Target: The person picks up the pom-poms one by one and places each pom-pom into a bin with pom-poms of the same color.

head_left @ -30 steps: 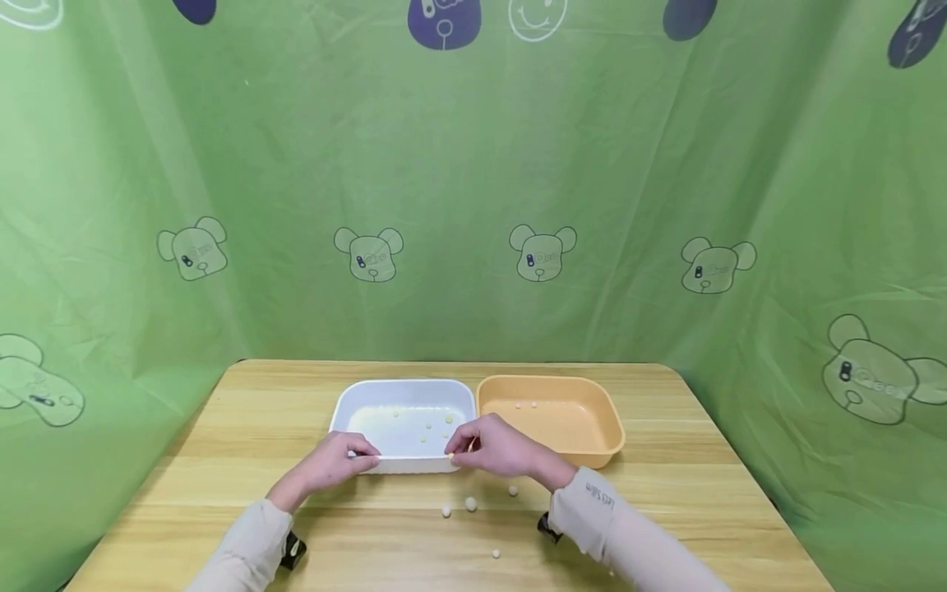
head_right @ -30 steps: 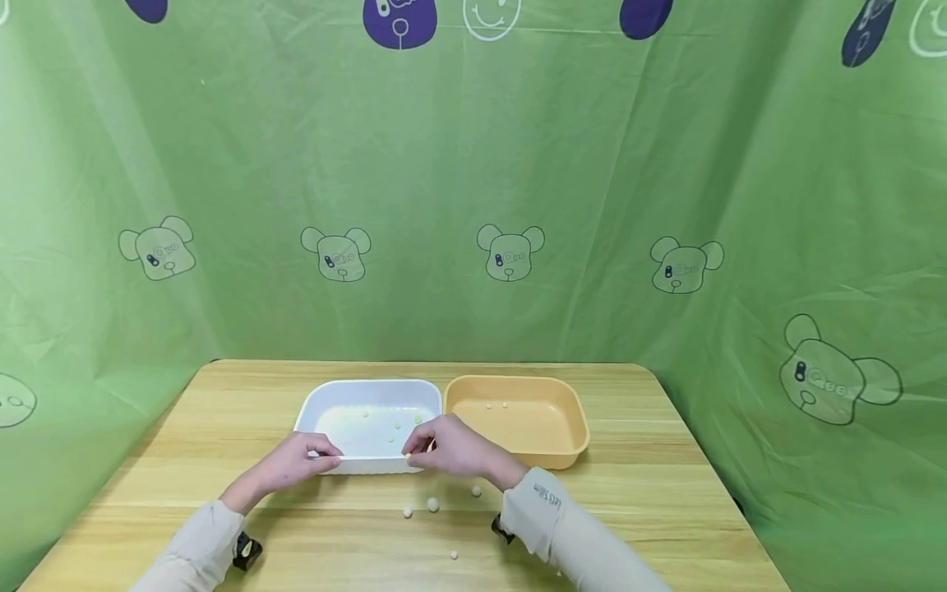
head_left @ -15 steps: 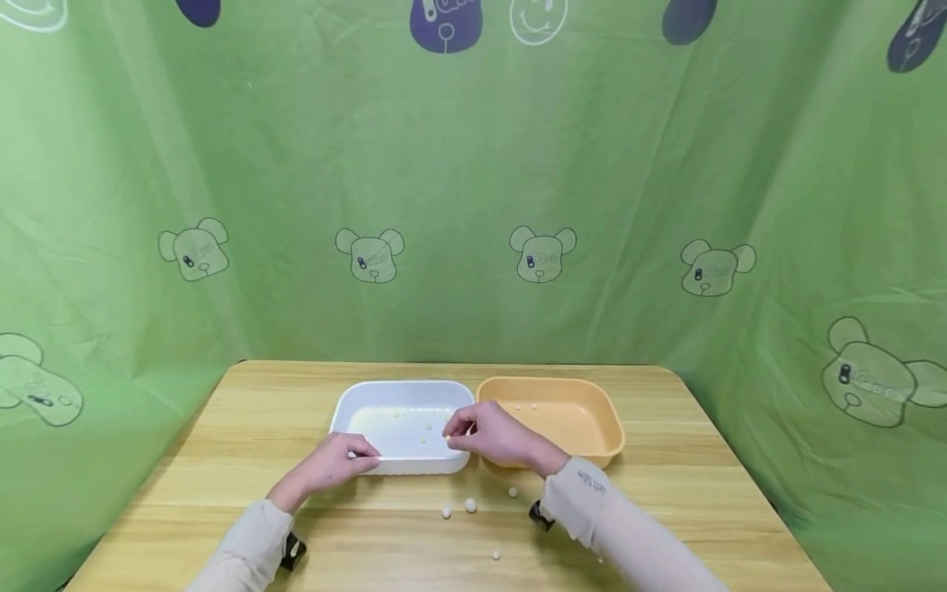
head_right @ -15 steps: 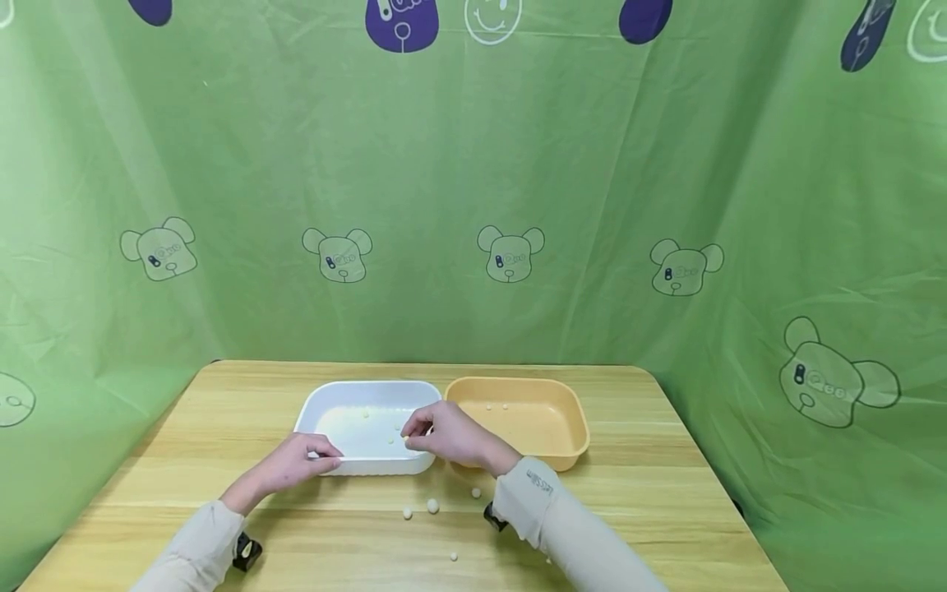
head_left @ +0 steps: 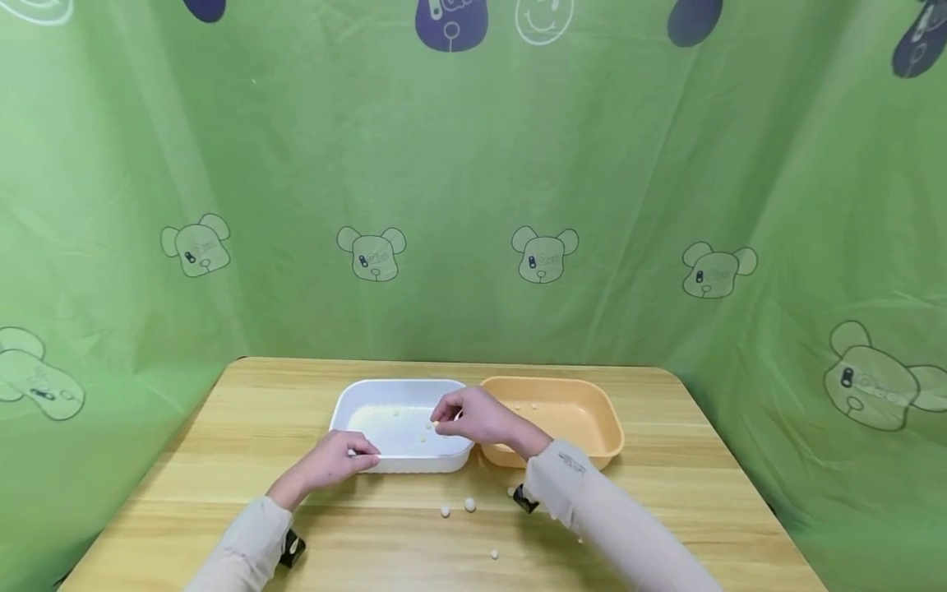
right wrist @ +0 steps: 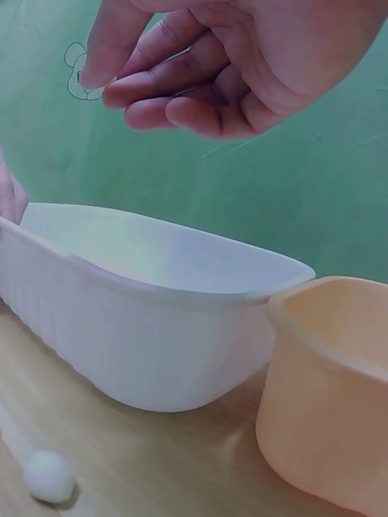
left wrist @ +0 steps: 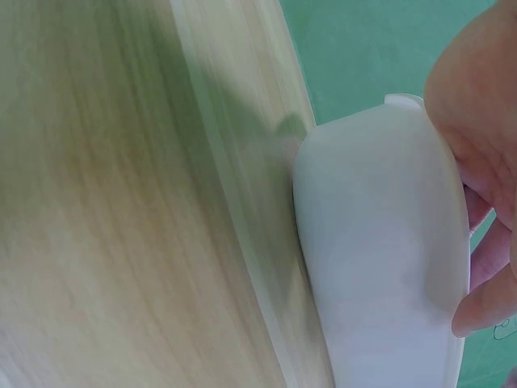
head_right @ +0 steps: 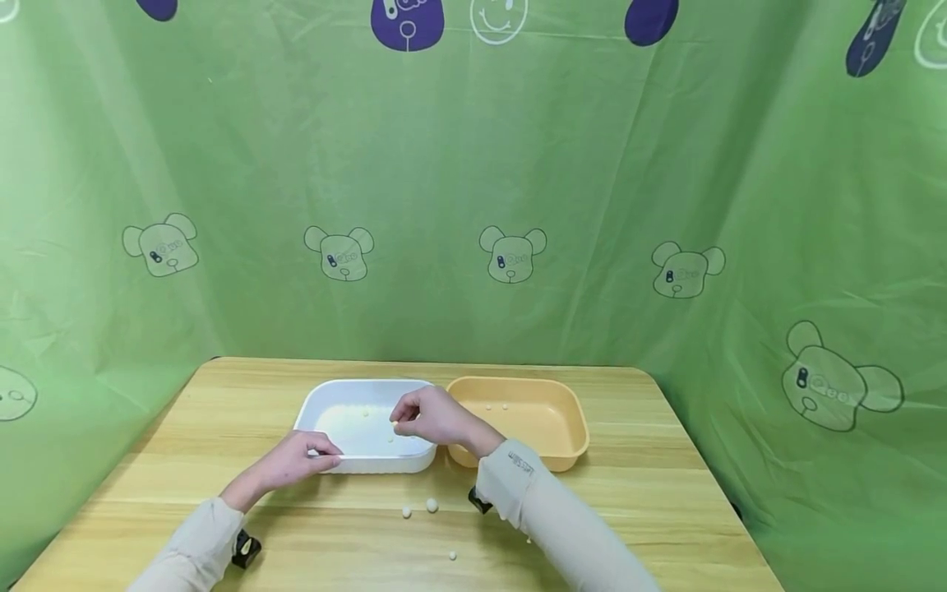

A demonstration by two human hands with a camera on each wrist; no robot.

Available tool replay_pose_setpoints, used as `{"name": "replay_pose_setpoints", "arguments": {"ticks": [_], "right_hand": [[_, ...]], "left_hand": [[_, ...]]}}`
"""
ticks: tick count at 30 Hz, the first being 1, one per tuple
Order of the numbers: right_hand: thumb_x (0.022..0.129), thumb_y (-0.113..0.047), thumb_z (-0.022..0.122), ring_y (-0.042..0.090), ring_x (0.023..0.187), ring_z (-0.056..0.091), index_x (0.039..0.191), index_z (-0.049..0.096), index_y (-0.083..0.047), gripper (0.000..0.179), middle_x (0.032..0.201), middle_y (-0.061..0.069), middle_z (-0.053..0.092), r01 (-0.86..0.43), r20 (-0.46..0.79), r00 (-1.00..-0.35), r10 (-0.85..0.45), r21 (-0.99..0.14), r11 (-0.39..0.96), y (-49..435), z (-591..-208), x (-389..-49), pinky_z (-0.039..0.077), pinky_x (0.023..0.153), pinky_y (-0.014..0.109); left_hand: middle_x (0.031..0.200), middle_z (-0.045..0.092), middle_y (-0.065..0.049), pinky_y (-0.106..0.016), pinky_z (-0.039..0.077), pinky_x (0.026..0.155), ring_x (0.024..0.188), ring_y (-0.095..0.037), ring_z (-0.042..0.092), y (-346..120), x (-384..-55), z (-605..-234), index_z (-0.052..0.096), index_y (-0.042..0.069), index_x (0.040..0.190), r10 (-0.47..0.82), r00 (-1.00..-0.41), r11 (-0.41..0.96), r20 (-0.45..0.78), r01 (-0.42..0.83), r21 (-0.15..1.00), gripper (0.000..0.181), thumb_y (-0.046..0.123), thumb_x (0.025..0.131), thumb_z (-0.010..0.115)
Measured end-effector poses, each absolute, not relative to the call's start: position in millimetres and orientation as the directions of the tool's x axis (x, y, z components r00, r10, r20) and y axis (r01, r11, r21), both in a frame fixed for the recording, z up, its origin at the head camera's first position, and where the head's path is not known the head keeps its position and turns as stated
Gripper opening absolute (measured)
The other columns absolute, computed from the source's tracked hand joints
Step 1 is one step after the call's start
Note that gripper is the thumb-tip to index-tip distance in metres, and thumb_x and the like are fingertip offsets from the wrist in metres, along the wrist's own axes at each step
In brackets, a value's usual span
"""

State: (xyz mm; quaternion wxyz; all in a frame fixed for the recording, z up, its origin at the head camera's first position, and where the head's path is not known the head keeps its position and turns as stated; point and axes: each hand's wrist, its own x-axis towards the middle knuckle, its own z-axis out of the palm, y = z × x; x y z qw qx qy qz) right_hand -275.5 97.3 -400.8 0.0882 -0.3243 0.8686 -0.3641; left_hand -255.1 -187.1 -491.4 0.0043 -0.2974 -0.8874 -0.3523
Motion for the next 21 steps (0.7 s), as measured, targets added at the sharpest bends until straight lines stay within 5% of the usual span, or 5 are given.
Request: {"name": "replay_pose_setpoints", "arguments": {"ticks": [21], "right_hand": [[0.083, -0.006, 0.07, 0.005, 0.07, 0.058, 0.086, 0.072, -0.01, 0.005, 0.075, -0.007, 0.065, -0.494, 0.035, -0.777, -0.629, -0.654, 0.573, 69, -411, -300, 0.049, 0.064, 0.021]], "left_hand": [[0.083, 0.066, 0.013, -0.03, 0.049, 0.076, 0.08, -0.006, 0.06, -188, -257, -493, 0.075, 0.012, 0.089, 0.537, -0.812, 0.558, 0.227, 0.544, 0.627, 0.013, 0.021, 0.089, 0.066]]}}
